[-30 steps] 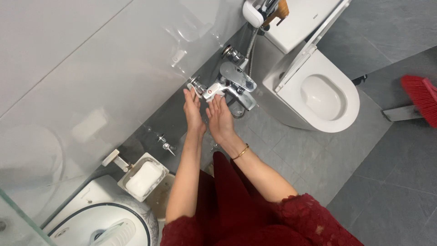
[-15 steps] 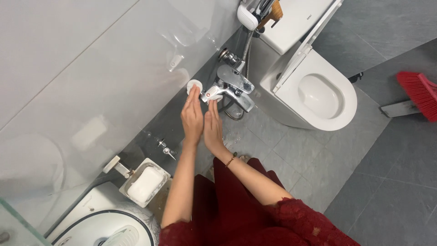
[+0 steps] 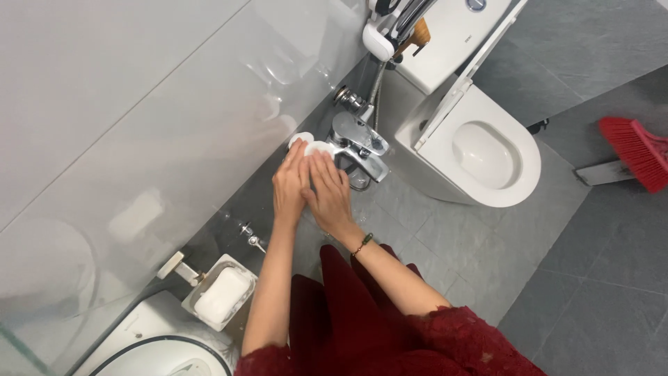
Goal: Cleaning a bathroom mixer tap and surrounding area using spray cleaner and a cloth.
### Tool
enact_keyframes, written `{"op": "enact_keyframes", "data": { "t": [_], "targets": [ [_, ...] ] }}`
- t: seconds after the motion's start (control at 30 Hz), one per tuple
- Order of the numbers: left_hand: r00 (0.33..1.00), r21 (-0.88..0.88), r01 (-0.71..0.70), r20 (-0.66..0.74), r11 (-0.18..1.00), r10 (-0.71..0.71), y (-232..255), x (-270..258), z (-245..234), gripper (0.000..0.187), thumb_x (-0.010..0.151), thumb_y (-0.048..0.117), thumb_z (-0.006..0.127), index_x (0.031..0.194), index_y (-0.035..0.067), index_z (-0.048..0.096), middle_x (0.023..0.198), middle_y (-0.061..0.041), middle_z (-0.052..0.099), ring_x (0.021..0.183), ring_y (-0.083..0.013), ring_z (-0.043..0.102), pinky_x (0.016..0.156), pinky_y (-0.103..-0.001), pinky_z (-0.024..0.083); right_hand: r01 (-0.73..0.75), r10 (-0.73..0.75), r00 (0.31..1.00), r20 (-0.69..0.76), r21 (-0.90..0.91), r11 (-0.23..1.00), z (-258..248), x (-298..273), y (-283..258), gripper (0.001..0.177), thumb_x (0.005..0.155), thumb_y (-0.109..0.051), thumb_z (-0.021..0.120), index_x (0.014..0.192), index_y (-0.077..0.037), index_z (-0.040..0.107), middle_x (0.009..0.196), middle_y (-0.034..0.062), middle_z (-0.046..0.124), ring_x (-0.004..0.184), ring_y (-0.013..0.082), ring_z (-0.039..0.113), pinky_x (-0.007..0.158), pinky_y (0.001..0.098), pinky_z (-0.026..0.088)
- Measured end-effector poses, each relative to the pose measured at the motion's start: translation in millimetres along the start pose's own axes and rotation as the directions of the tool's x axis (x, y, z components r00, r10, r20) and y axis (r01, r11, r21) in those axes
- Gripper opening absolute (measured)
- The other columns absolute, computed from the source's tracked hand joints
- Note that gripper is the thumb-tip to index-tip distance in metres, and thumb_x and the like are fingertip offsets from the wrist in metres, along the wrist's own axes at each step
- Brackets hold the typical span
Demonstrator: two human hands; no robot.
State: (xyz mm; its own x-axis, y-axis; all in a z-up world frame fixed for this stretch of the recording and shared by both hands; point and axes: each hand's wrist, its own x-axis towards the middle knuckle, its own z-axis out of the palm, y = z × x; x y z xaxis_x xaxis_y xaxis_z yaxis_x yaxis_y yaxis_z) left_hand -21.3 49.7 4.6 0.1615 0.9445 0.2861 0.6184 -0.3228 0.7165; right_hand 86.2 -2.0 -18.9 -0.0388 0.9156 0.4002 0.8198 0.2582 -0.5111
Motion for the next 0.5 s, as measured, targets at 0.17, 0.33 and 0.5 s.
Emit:
{"op": "enact_keyframes", "data": {
  "t": [0.17,0.33,0.5],
  "targets": [
    [0.952,-0.327,0.193,-0.167,0.925,-0.258,31.9,-21.1,3.6,0.044,0.111,0.025,0.032,0.143,0.010,0.058,0.150,-0.012,0.054,0.136,-0.0301,0.052,0.112,-0.042,0.045,0.171,-0.173,0.985,-0.003,-0.152,0.974,3.0,29.7,22.4,0.068,0.103,-0.064,0.034,0.139,-0.013,0.061,0.143,0.0059,0.062,0.133,0.0198,0.055,0.097,0.0435,0.037],
    [0.799,-0.620,0.386,-0.145,0.683,-0.583,36.9,-26.6,33.5,0.060,0.111,0.042,0.017,0.144,0.011,0.057,0.147,-0.010,0.056,0.134,-0.0274,0.054,0.110,-0.043,0.045,0.210,-0.198,0.975,0.103,-0.118,0.971,-1.1,62.8,18.8,0.056,0.104,-0.057,0.040,0.125,-0.015,0.071,0.122,0.0036,0.073,0.115,0.0172,0.065,0.087,0.0394,0.041],
    [0.637,-0.832,0.404,-0.042,0.379,-0.770,60.1,-24.1,35.1,0.061,0.110,0.049,0.026,0.138,0.011,0.064,0.136,-0.013,0.065,0.123,-0.0254,0.063,0.099,-0.039,0.053,0.215,-0.195,0.961,0.198,-0.083,0.973,6.3,72.8,22.2,0.053,0.106,-0.052,0.040,0.122,-0.013,0.072,0.117,0.0098,0.075,0.107,0.0230,0.070,0.086,0.0426,0.042]
  ]
}}
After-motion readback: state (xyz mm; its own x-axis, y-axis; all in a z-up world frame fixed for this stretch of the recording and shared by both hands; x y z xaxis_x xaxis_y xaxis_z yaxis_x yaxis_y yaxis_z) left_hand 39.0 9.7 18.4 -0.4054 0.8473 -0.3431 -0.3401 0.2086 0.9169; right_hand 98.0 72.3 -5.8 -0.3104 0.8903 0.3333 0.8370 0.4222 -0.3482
